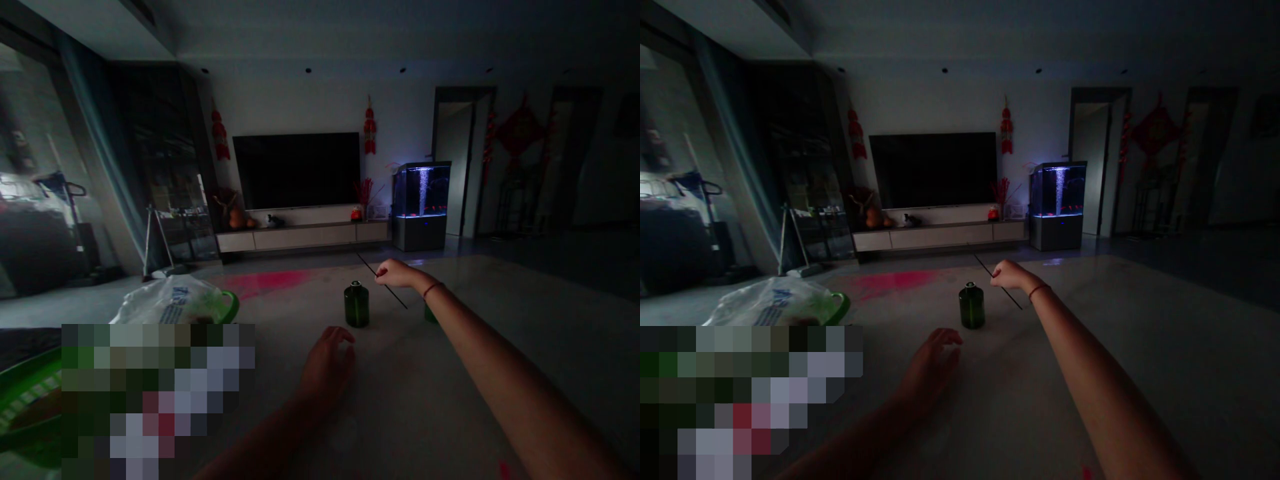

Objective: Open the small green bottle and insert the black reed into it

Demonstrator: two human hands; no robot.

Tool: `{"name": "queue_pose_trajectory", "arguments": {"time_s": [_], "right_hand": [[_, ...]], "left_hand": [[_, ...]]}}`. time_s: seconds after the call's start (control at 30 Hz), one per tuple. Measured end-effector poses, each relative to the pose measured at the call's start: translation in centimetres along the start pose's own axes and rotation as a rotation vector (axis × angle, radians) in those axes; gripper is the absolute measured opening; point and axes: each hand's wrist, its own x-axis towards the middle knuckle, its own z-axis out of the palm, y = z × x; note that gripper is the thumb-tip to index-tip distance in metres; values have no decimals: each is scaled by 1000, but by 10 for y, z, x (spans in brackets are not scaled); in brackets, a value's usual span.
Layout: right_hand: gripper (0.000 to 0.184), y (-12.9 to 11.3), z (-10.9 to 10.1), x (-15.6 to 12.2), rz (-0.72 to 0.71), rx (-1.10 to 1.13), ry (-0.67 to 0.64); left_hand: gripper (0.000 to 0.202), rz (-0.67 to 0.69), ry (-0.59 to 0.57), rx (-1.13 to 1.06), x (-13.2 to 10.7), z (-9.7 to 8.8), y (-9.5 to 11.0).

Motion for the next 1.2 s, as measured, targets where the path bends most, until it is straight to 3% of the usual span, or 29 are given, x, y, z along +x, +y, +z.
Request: {"name": "queue_pose_trajectory", "arguments": {"time_s": [0.1, 0.23, 0.4, 0.7, 1.2], "right_hand": [[13, -9, -12, -3, -35, 64, -23], [15, -27, -31, -13, -130, 323, -29], [12, -44, -42, -20, -220, 435, 102], [8, -43, -36, -19, -254, 635, 241], [9, -33, -4, -8, -117, 507, 207]], "left_hand": [[12, 10, -3, 22, 0, 0, 1], [11, 2, 8, 24, 0, 0, 3], [11, 7, 6, 7, 0, 0, 3], [11, 46, 4, 25, 1, 1, -1], [9, 11, -7, 17, 1, 0, 2]]}}
